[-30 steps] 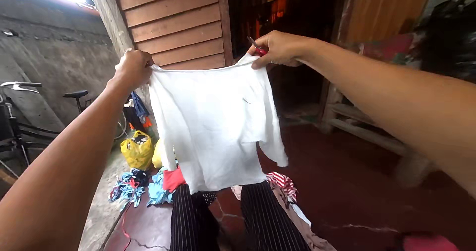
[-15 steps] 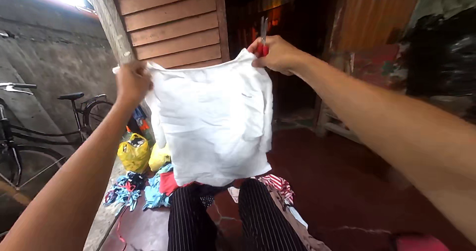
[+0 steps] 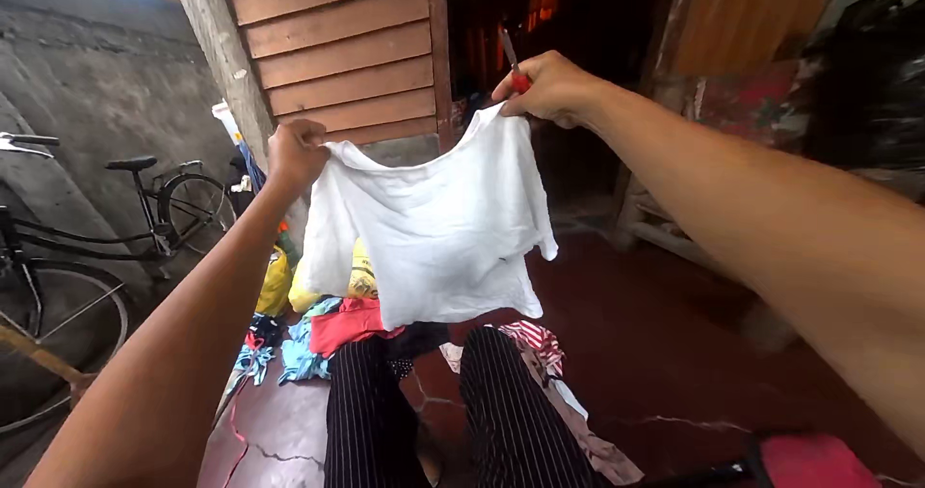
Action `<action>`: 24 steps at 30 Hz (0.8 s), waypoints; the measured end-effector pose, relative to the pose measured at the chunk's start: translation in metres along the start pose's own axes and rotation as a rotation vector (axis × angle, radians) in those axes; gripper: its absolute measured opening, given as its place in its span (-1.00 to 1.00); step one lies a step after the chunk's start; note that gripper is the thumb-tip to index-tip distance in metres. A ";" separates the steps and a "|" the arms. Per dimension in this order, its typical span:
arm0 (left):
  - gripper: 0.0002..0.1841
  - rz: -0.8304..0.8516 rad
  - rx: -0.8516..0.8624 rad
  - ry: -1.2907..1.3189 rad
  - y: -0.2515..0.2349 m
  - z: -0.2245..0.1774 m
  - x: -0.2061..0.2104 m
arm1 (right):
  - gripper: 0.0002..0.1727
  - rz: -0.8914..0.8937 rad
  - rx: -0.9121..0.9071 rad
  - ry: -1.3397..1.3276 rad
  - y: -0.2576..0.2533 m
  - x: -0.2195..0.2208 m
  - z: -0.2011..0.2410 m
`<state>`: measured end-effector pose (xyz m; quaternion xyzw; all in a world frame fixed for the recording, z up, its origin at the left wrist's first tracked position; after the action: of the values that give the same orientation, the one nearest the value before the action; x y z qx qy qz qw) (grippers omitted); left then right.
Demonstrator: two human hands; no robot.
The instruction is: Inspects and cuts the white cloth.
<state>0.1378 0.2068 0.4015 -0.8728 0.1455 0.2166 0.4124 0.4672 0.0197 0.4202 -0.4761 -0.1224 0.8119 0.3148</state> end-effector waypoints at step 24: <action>-0.60 0.187 0.260 -0.218 0.033 -0.017 -0.016 | -0.64 0.068 0.275 -0.323 0.009 0.038 0.030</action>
<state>0.1142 0.1741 0.3976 -0.7663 0.2074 0.3265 0.5129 0.4251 0.0396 0.4045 -0.2964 -0.0430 0.8969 0.3254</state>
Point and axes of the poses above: each hand's wrist, its own y-axis away from the middle knuckle, its own x-axis out of the palm, z = x × y, the point moved 4 cm from there along -y, towards the middle knuckle, and after that the axes turned 11 degrees about y, right-handed, at the moved point
